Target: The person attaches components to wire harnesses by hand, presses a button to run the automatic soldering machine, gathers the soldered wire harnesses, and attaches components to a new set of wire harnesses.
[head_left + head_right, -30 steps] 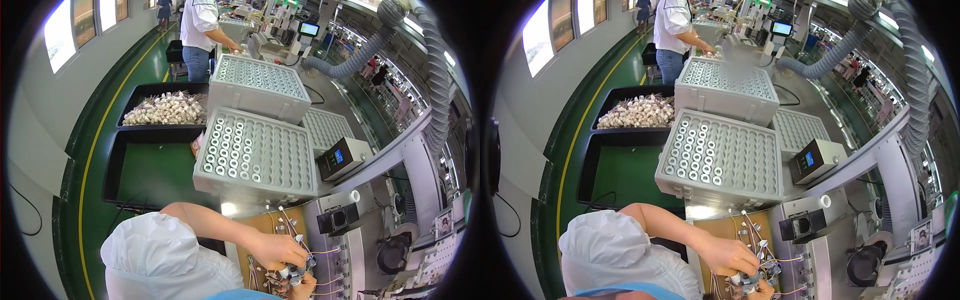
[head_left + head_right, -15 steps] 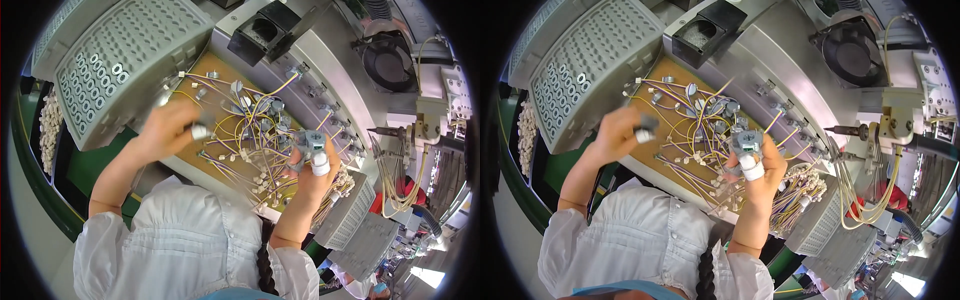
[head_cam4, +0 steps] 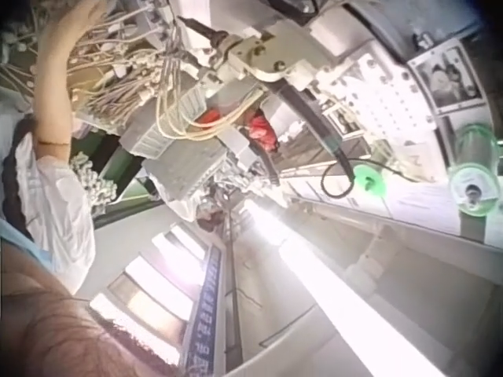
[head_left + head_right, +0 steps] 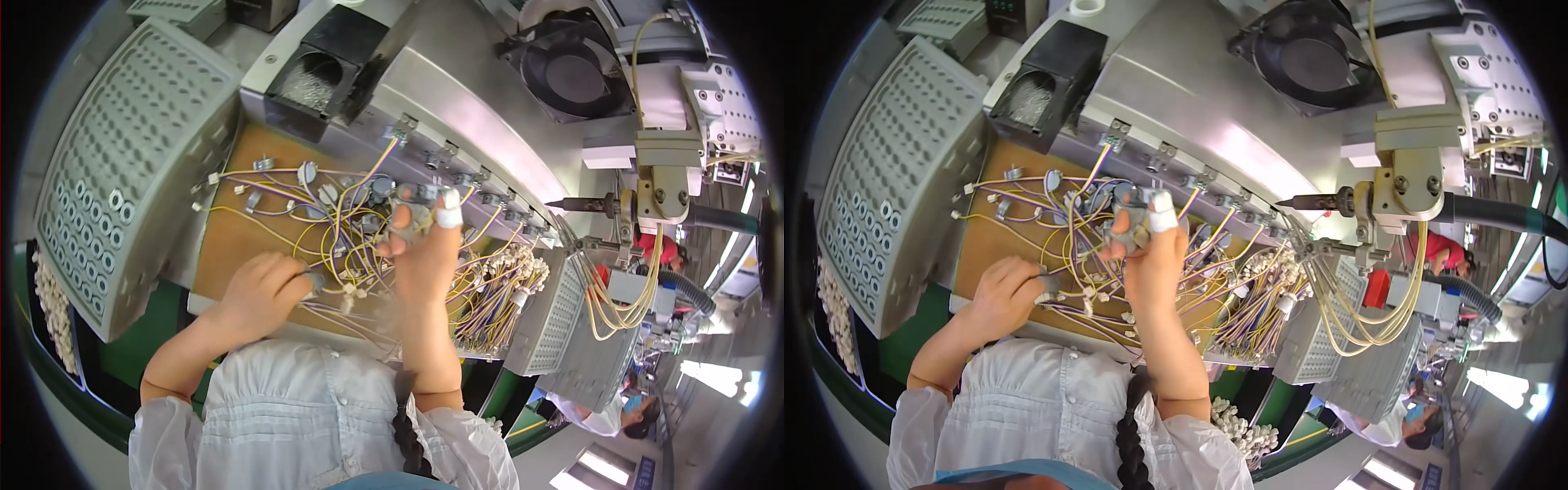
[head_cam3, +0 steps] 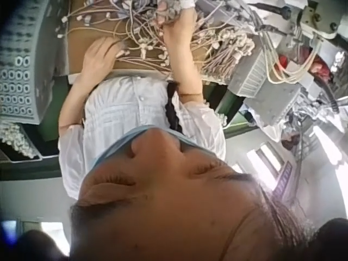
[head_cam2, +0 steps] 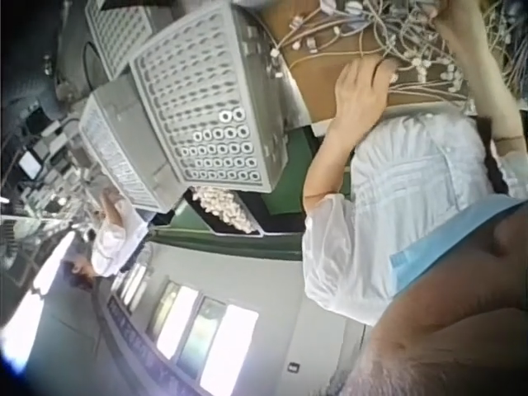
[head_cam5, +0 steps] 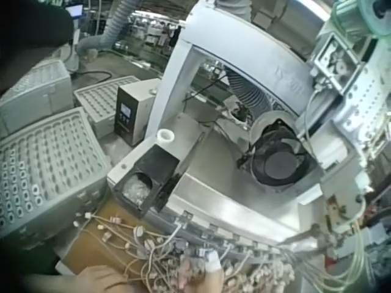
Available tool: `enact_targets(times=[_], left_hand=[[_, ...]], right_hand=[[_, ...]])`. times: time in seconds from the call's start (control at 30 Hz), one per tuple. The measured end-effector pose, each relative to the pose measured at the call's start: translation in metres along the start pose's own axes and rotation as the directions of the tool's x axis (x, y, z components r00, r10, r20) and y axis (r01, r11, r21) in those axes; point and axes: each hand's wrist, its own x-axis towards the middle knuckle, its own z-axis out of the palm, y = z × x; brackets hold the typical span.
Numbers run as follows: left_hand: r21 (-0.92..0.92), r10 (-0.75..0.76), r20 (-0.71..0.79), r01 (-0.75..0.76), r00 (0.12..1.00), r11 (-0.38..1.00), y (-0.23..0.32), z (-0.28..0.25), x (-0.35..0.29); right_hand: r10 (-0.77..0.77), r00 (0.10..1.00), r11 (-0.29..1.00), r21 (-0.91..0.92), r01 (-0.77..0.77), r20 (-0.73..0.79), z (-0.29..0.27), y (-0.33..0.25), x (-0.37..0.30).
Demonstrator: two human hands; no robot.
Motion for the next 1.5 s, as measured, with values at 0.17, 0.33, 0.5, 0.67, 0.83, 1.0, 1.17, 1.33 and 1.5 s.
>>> enact_targets(times=[0.17, 0.33, 0.5, 0.67, 0.83, 1.0, 1.17, 1.33, 1.5], left_hand=[[-0.162, -0.046, 0.070, 0.057, 0.997, 0.985, 0.004, -0.006, 0.019], [-0.386, -0.032, 0.106, 0.071, 0.994, 0.920, 0.012, -0.010, 0.038], [-0.574, -0.078, 0.289, 0.238, 0.954, 0.784, 0.028, -0.014, 0.061], [-0.518, -0.094, 0.126, 0.146, 0.988, 0.843, 0.030, -0.034, 0.066], [-0.433, -0.363, 0.164, 0.397, 0.917, 0.809, 0.031, -0.036, 0.041], [-0.491, -0.399, 0.172, 0.430, 0.901, 0.758, 0.029, -0.021, 0.036], [-0.280, -0.333, 0.153, 0.364, 0.931, 0.889, 0.027, -0.021, 0.051], [-0.285, -0.327, 0.099, 0.342, 0.940, 0.896, 0.032, -0.020, 0.054], [-0.424, -0.160, -0.059, 0.120, 0.985, 0.897, 0.039, -0.011, 0.064]], right_hand=[[-0.091, 0.992, 0.995, 0.023, 0.094, -0.088, 0.024, 0.006, 0.016], [-0.091, 0.993, 0.995, 0.026, 0.094, -0.079, 0.029, 0.000, 0.025], [0.050, 0.978, 0.999, -0.013, -0.048, 0.201, 0.006, -0.021, 0.014], [-0.134, 0.940, 0.692, -0.650, 0.315, 0.313, -0.042, -0.043, -0.041], [-0.638, 0.759, 0.578, -0.730, 0.364, -0.127, -0.143, -0.088, -0.044], [-0.671, 0.741, -0.219, -0.957, -0.192, 0.005, -0.243, -0.107, 0.013], [-0.663, 0.733, 0.100, -0.953, 0.285, 0.149, -0.257, -0.115, 0.024], [-0.610, 0.679, -0.509, -0.859, 0.060, 0.409, -0.189, -0.126, -0.009], [-0.351, 0.885, 0.552, -0.696, 0.459, 0.305, -0.082, -0.058, -0.075]])
